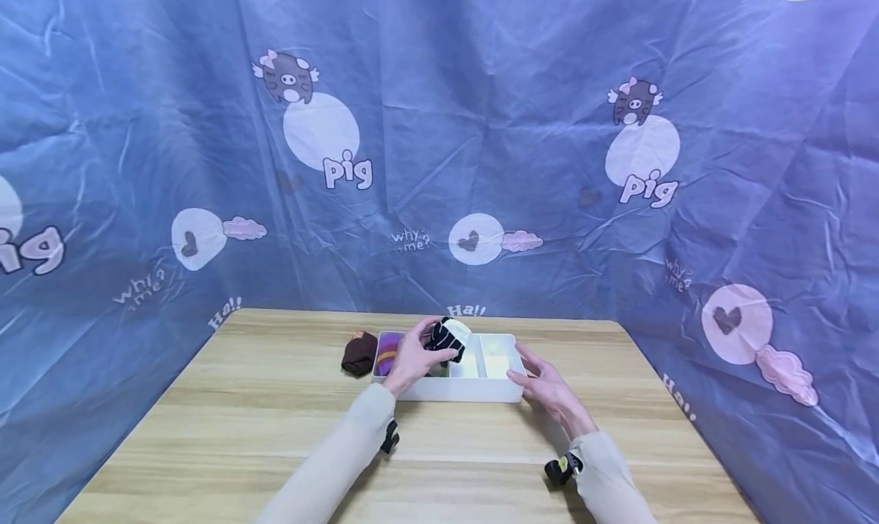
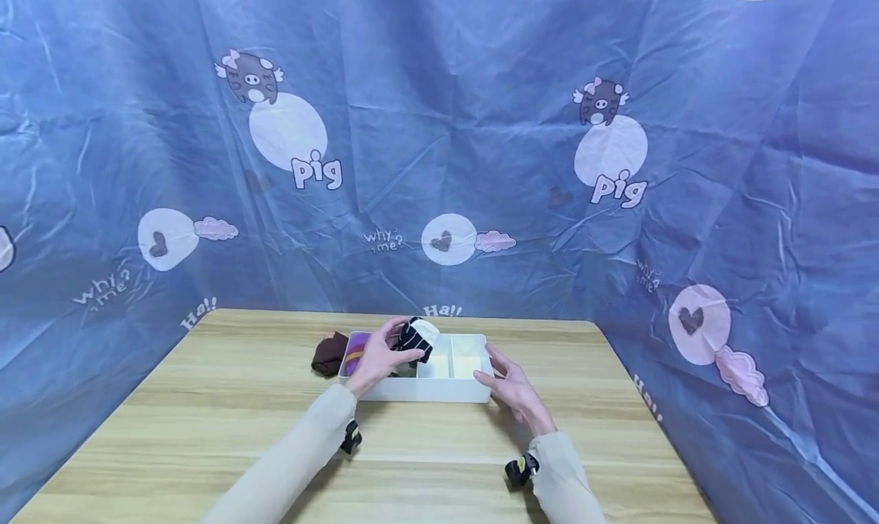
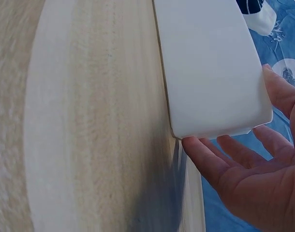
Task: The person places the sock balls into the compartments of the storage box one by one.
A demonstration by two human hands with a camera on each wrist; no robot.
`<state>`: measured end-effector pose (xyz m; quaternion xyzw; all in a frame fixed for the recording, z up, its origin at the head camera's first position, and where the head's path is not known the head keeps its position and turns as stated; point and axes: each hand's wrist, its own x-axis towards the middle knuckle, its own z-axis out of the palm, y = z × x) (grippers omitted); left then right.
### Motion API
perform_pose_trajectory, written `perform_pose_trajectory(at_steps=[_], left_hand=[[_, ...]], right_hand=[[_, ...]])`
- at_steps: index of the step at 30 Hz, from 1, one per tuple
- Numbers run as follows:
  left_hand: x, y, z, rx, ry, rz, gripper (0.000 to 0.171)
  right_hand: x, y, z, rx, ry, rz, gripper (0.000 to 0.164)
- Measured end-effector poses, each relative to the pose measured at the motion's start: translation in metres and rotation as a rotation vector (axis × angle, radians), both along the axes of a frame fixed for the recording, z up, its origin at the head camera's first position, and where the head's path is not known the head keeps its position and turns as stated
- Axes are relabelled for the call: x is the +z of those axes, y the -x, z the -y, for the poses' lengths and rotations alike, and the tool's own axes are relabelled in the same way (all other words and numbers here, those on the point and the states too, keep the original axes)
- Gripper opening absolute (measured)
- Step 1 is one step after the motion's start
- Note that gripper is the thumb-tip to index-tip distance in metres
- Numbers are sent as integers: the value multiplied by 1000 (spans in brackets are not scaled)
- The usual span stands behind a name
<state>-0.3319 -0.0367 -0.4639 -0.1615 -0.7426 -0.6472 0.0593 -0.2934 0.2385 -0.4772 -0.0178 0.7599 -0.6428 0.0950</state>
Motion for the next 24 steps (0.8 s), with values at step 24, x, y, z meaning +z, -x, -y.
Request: perform_pose_trajectory(at_steps=[24], left_hand=[[-3,-1,-15,65,215,-54,64]], right_hand=[[0,-1,-1,20,14,-12,79]])
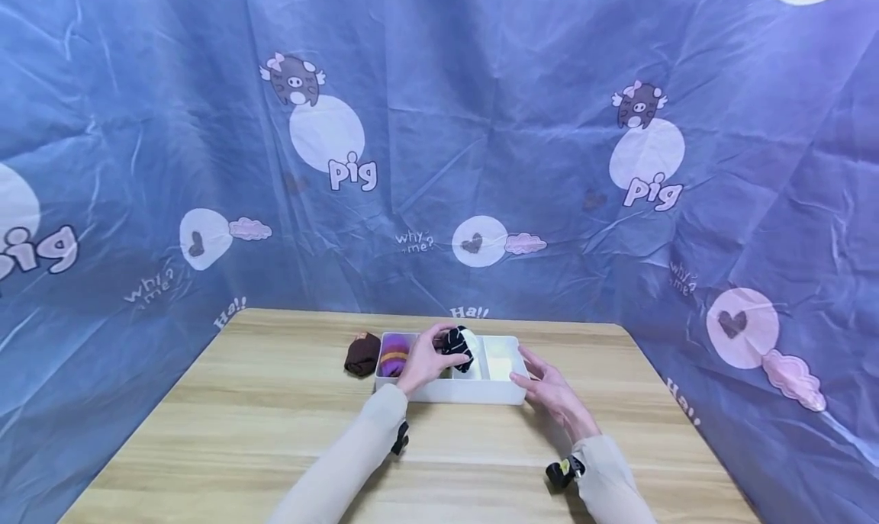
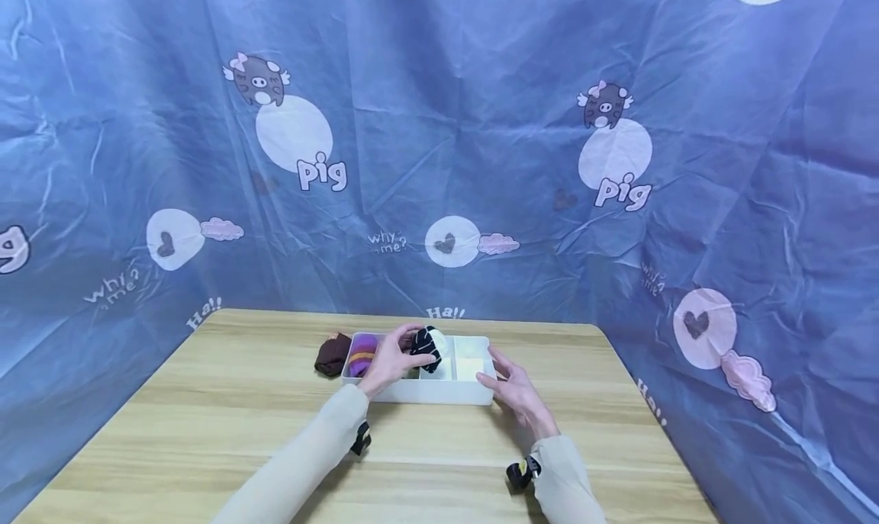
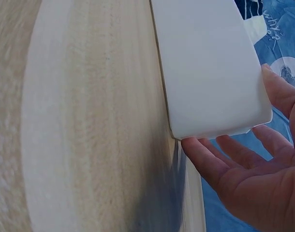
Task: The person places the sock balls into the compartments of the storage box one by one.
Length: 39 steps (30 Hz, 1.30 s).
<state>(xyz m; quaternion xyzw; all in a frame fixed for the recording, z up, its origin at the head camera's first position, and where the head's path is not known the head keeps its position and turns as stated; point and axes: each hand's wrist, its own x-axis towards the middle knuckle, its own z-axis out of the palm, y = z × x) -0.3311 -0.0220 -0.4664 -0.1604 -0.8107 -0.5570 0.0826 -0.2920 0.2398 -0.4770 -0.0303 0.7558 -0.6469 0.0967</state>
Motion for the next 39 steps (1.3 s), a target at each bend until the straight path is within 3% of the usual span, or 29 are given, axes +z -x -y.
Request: perform_pose_trajectory(at_steps=[5,8,13,20,32,39], left_hand=[[-2,-3,-9,10,-109,65,58],[-1,-3,-14,26,-140,66,55],[-1,-2,-15,105,-52,11,50],[-2,-2,-18,145,51,-30,49],[1,-6,-21,151,32,-2,44],[-2,-7,-19,169,58,-23,44]], right_hand=[[-4,-2,-1,-2,-6,7,78],[-1,-1,0,0,-17,7,79],[4,0,2,4,-25,15,79],[2,1,0,-7,-27,16,80],[0,2,-4,-11,-12,13,79],[-1,2,0,-10,10,15,79]])
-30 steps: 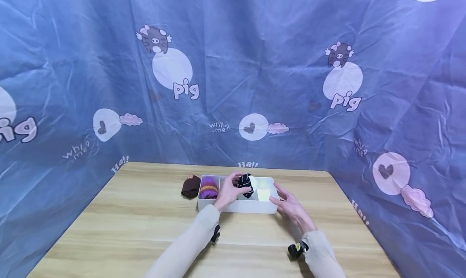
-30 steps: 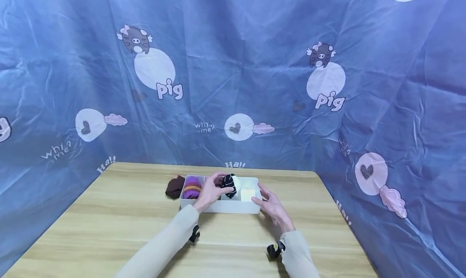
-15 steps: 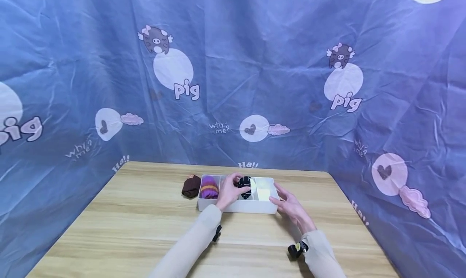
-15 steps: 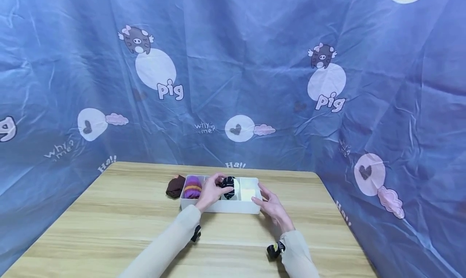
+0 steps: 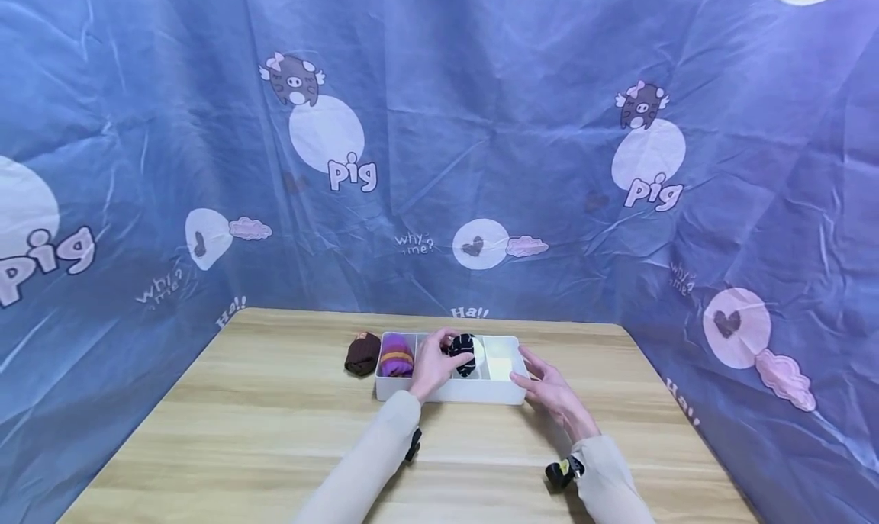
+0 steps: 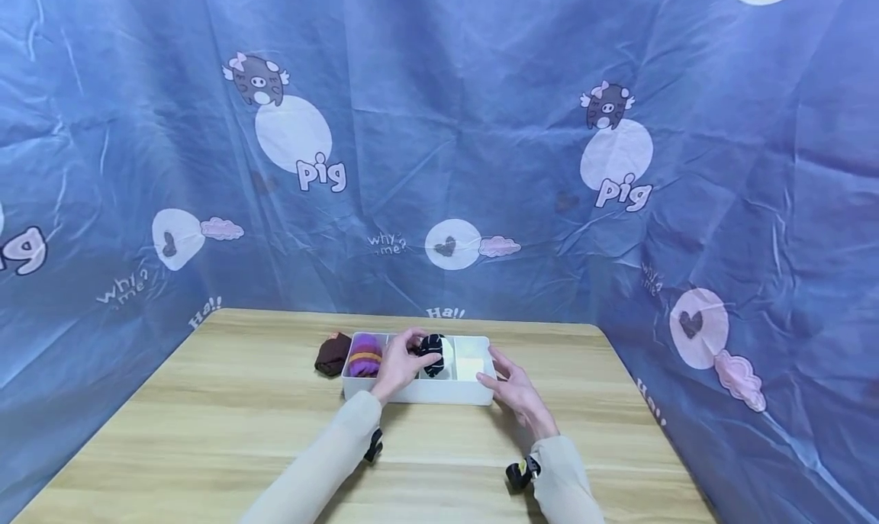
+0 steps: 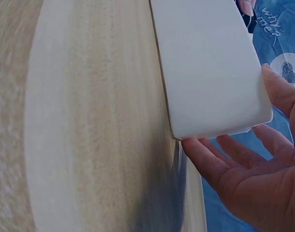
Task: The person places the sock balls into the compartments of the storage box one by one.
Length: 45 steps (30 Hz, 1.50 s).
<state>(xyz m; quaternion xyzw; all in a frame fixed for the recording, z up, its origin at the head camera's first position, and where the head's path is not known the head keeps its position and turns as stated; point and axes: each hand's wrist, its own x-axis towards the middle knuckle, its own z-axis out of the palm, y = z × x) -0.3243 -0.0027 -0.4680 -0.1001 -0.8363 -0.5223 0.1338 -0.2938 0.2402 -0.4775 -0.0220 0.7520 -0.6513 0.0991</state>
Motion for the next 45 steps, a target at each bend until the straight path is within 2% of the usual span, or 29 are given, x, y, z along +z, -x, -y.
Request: perform_pose_trajectory(at_steps=[9,18,28,34,38,45], left_hand=[[-2,0,-3,48,57,-43,41],[-2,2,0,9,34,-57,30],[-5,1,0,31,64,-115,21],[-5,0,1,22,74,-115,17],[-4,-1,2,3,35,-88,18],[-4,0,4,-18,-134,-105,14]], right_hand=[[-1,1,0,-8,3,-15,77],[1,2,0,-9,-11,-16,77],[-2,2,1,-12,-4,-17,76],[-3,0,1,-9,-1,-20,77],[-3,-1,1,-7,-7,-18,77],[-3,0,3,-25,-4,-16,77]])
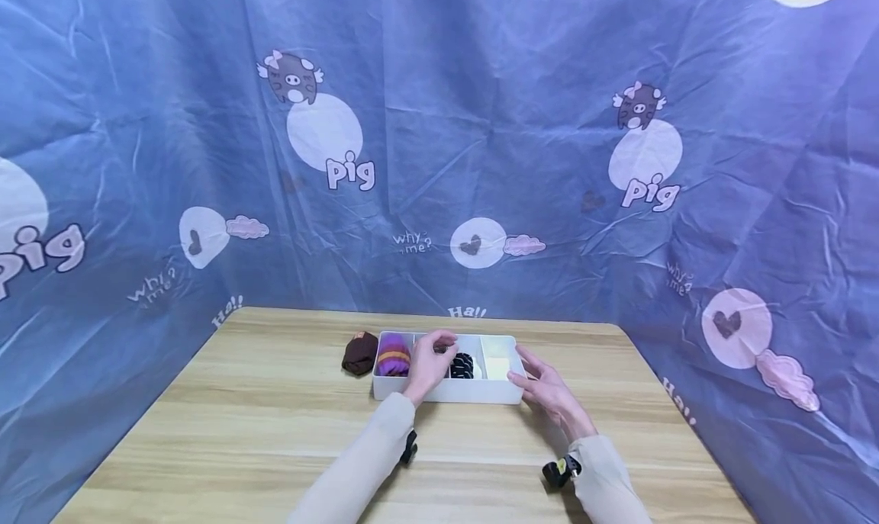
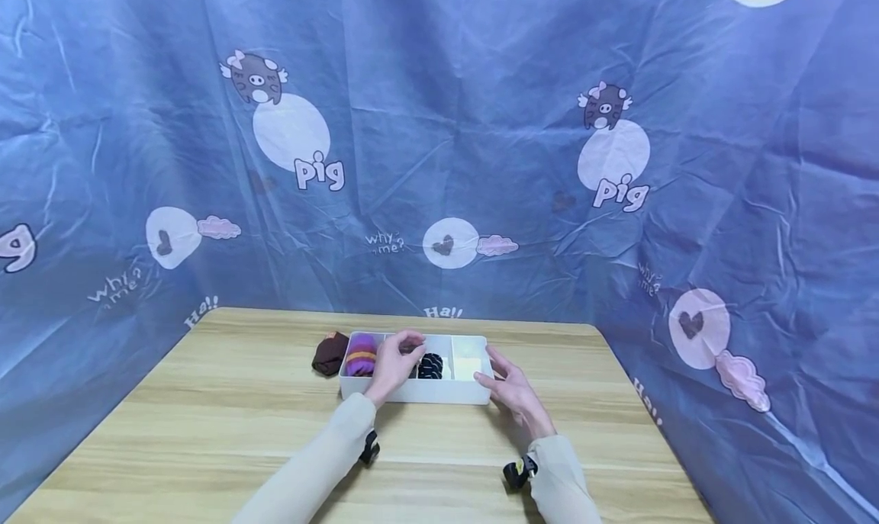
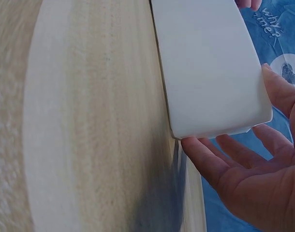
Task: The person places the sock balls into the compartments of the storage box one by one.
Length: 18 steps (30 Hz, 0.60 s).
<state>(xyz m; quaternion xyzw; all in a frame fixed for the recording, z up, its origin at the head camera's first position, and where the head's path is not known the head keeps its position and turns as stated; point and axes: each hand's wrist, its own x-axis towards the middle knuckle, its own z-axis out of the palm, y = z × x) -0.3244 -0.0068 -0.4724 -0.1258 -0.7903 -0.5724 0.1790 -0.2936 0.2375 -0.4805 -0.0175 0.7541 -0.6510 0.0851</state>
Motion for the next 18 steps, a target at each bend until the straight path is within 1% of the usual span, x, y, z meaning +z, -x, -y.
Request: perform_pose_trajectory(at_steps=[4,10,16,18], left_hand=[[0,1,2,-12,-39,-1,10],[4,2,15,-27,-38,-27,12],[3,1,33,2,-48,-55,11],[2,1,39,24,-39,-60,11]], right_hand=[[-2,3,-2,-3,11,-2,78],[-1,3,-2,2,14,-14,77],[-3,2,-3,22,6,-6,78],[-4,2,-4,22,0,-7,77]])
